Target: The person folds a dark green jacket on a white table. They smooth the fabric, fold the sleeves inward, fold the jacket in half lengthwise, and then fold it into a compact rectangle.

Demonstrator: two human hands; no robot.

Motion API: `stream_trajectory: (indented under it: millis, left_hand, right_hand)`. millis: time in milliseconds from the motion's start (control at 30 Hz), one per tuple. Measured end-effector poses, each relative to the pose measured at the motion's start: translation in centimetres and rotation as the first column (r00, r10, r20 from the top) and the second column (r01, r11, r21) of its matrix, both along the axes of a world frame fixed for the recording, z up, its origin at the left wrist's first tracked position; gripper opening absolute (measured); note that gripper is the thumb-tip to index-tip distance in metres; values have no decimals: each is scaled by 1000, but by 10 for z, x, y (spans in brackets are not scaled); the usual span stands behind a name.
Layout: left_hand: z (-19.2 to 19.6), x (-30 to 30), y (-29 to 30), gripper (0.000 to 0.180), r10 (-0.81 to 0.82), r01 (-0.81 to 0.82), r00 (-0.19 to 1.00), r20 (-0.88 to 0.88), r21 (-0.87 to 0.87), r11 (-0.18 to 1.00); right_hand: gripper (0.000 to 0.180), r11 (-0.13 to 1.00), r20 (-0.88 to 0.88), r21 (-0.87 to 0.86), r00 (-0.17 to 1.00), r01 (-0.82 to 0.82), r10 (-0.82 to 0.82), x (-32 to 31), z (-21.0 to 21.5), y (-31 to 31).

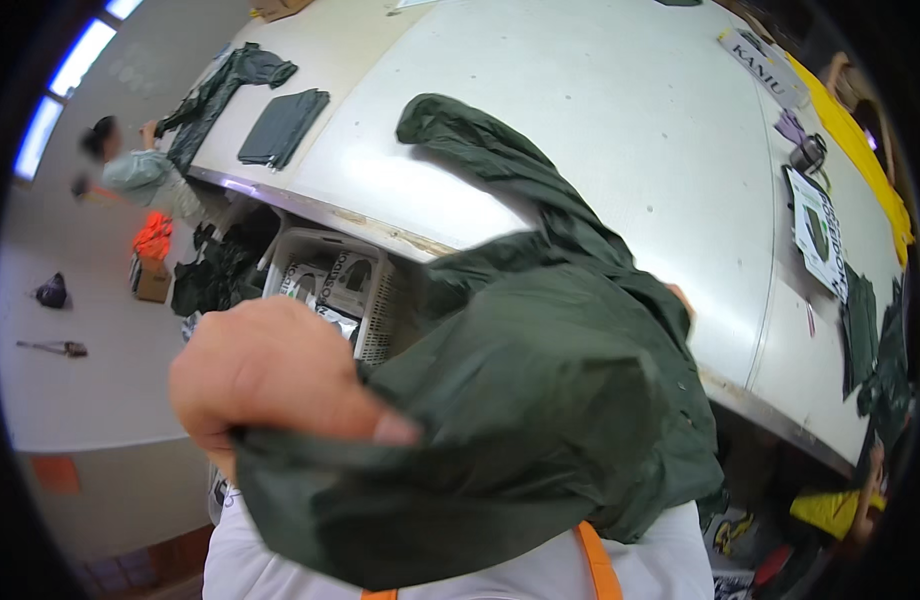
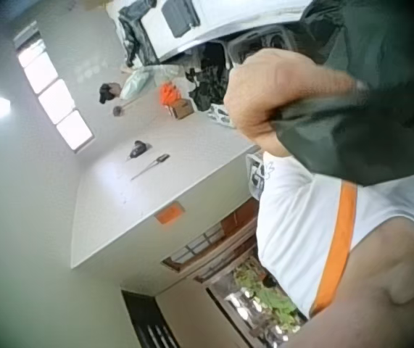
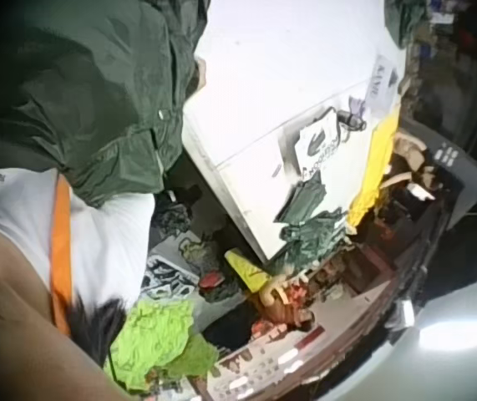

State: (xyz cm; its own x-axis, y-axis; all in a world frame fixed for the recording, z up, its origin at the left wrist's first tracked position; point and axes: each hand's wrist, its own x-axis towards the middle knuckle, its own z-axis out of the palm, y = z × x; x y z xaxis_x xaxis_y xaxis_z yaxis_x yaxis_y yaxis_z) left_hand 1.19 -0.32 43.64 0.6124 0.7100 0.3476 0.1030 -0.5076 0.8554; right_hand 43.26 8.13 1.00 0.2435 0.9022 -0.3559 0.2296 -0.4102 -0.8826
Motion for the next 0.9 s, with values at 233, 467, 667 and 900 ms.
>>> stream_trajectory:
  millis: [233,467,667,900]
  left_hand:
    - [-65,-34,-38,19,448,-311,892,-53,647,696]
    - [-78,-64,-54,17,97,-129,990,-107,-357,925]
    - [-97,-151,-78,13,542,-289,818,191,-679,675]
    - [-192,-214,-99,19,970,-596,205,129,-770,228]
  right_hand:
    - [38,957,421,97,860,274,-289,116,191,-218]
    - [42,866,639,487,630,113,-441,105,409,-157]
    - [46,703,618,672,699,-233,-359,-34,459,44]
    - [51,198,565,774,797,-601,213,-399,376,358]
